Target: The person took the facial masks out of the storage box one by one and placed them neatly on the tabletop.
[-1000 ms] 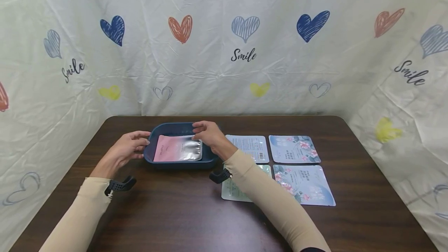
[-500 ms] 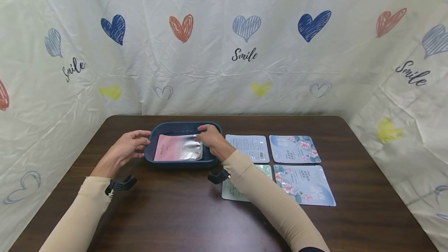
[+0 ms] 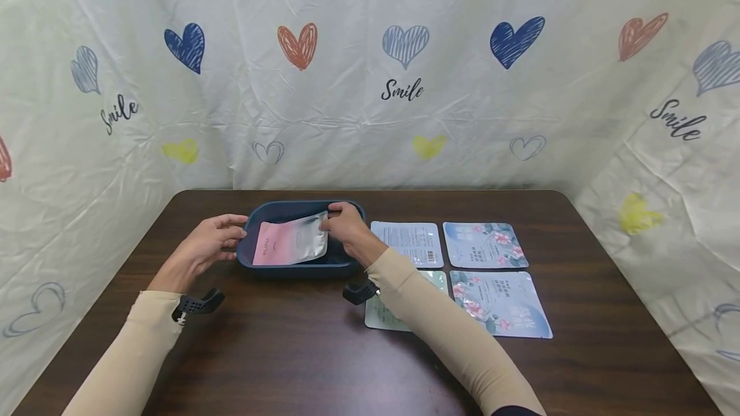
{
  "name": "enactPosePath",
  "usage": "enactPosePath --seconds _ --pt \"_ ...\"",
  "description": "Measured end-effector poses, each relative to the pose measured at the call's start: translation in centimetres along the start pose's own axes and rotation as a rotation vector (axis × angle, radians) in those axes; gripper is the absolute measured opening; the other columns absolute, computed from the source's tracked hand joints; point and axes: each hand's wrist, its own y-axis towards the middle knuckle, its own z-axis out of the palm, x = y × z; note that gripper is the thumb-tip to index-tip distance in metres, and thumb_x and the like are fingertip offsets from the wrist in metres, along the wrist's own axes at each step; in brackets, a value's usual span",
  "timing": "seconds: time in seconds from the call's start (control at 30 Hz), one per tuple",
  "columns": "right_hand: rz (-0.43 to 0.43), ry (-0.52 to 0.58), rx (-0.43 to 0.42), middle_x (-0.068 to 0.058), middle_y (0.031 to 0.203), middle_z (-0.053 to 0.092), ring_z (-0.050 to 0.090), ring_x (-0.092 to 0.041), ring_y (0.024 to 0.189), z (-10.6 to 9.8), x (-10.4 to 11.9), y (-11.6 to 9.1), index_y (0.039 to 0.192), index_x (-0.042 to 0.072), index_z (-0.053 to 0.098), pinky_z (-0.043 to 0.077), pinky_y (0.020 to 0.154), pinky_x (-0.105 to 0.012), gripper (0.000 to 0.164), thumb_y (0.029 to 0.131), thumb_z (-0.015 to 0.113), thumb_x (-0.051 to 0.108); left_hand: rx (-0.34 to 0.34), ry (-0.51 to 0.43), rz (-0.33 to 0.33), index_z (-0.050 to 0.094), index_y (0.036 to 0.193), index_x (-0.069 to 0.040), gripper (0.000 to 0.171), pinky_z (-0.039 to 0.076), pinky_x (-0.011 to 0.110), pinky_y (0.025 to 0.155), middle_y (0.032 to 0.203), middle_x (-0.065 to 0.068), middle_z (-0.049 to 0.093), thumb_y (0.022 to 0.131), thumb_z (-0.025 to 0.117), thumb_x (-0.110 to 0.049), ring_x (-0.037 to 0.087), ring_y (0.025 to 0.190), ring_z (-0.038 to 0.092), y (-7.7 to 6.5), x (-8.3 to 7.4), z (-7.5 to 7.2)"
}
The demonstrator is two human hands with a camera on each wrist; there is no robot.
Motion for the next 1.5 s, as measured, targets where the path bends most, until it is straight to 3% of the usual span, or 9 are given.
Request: enactPosePath --seconds 0.2,0.4,0.63,0.9,1.07,1.5 --pt "0.009 -0.044 0.044 -0.024 0.135 0.058 0.062 -0.031 0.116 0.5 0.0 -0.1 0.142 -0.005 0.051 0.053 0.098 -0.046 0.048 0.095 0.059 -0.011 -0.004 0.005 0.003 0.046 0.149 -0.007 0.047 0.059 0.03 0.075 0.13 0.022 0.06 0.103 0.055 -0.011 0.029 0.1 0.062 -0.1 0.1 0.0" --pt "0.012 -0.162 0.075 -0.02 0.119 0.066 0.066 -0.021 0.093 0.7 -0.2 -0.5 0.133 -0.005 0.06 0.06 0.082 -0.039 0.036 0.096 0.062 -0.004 0.006 0.0 0.018 0.047 0.148 -0.006 0.046 0.059 0.031 0.075 0.129 0.023 0.061 0.103 0.054 -0.011 0.03 0.101 0.061 0.0 0.1 0.2" --pt "0.003 -0.246 0.114 -0.016 0.109 0.07 0.071 -0.022 0.09 0.3 0.0 -1.2 0.124 -0.004 0.063 0.061 0.08 -0.041 0.029 0.096 0.066 0.003 0.009 0.002 0.022 0.047 0.148 -0.007 0.046 0.059 0.03 0.075 0.129 0.022 0.06 0.103 0.054 -0.011 0.03 0.101 0.061 -0.1 -0.1 0.3" --pt "-0.06 -0.219 0.03 -0.016 0.098 0.074 0.075 -0.023 0.082 0.0 0.7 -1.7 0.118 -0.005 0.068 0.062 0.074 -0.039 0.028 0.095 0.071 0.011 0.008 0.017 0.018 0.046 0.149 -0.006 0.046 0.059 0.031 0.076 0.126 0.02 0.06 0.103 0.054 -0.011 0.027 0.097 0.061 -0.1 -0.3 0.3" --pt "-0.078 -0.176 0.019 -0.016 0.093 0.073 0.074 -0.02 0.077 -0.3 0.9 -1.8 0.115 -0.007 0.069 0.062 0.073 -0.038 0.025 0.096 0.068 0.01 -0.002 0.021 0.005 0.046 0.149 -0.007 0.047 0.059 0.03 0.076 0.129 0.019 0.059 0.103 0.054 -0.012 0.027 0.097 0.06 -0.1 -0.3 0.2" --pt "-0.081 -0.158 0.016 -0.014 0.103 0.072 0.073 -0.019 0.084 -2.5 1.6 -2.8 0.126 -0.005 0.066 0.061 0.079 -0.038 0.033 0.101 0.063 0.017 -0.018 0.029 0.015 0.045 0.15 -0.008 0.048 0.06 0.03 0.079 0.133 0.019 0.06 0.104 0.054 -0.014 0.028 0.099 0.064 -0.2 0.0 0.2"
